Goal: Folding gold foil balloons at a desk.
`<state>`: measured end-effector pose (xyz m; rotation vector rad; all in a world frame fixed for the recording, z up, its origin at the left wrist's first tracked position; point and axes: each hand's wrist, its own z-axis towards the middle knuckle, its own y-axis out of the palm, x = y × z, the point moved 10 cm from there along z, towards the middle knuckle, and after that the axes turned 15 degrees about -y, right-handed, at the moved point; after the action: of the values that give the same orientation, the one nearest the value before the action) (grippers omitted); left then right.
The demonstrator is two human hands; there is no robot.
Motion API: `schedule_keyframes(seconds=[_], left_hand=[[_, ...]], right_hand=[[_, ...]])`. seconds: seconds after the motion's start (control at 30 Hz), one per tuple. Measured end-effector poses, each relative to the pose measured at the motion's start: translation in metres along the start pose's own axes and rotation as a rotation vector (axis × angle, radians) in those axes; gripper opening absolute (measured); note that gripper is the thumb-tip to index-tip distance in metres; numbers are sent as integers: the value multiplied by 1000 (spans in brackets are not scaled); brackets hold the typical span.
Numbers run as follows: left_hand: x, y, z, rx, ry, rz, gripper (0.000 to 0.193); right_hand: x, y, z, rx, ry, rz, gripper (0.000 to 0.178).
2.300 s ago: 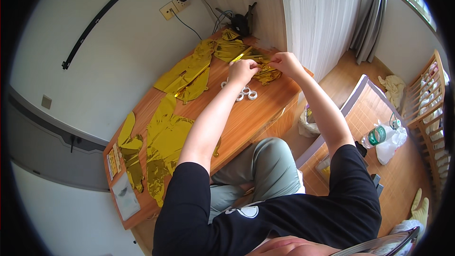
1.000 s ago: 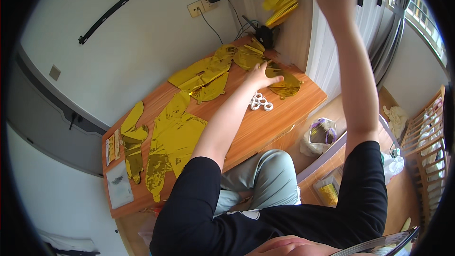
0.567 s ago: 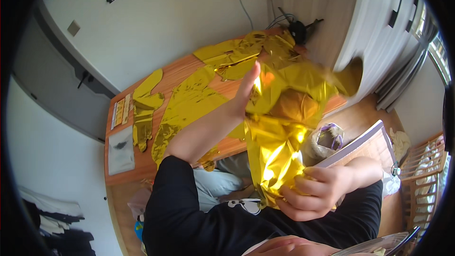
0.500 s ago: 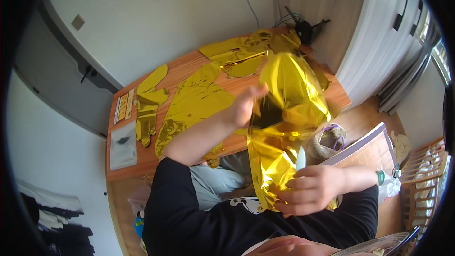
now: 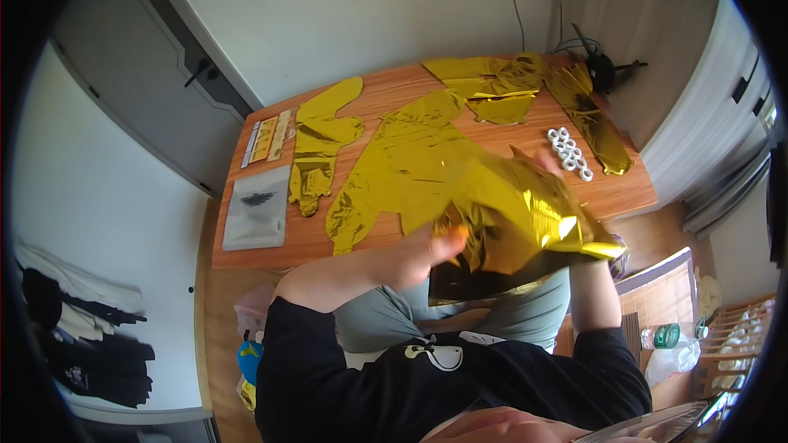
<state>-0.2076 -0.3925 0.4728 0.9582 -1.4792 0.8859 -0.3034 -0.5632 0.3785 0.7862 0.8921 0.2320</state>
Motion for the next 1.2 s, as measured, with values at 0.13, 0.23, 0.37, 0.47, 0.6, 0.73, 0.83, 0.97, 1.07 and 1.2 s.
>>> schedule_keyframes(seconds=[0.13,0.23,0.37,0.47,0.6,0.73,0.83,0.97,1.07,1.2], left_hand=[[8,-64,-10,116,94,-842,45],[9,-122,-1,276,71,-803,39],[-40,-212,24,435,-166,-667,37],[-96,-260,51,491,-383,-491,45],[-138,-323,40,879,-435,77,53],[-132,-303,52,794,-541,154,67],[-113,-297,40,895,-531,610,65],[-119,-272,37,923,-667,1223,85],[-134,-284,15,940,-730,1096,90],[-131,-289,7,885,-747,962,95]], right_hand=[[-77,110,70,-96,-469,-660,111],[-66,126,138,-302,-239,310,107],[-44,82,193,161,-245,67,89],[-14,23,211,203,-153,81,83],[31,-40,230,323,-53,-17,75],[30,-101,238,527,41,-275,47],[31,-108,248,546,42,-311,37],[29,-92,249,455,26,-486,37],[44,-39,255,278,38,-459,37],[62,-19,267,296,31,-123,37]])
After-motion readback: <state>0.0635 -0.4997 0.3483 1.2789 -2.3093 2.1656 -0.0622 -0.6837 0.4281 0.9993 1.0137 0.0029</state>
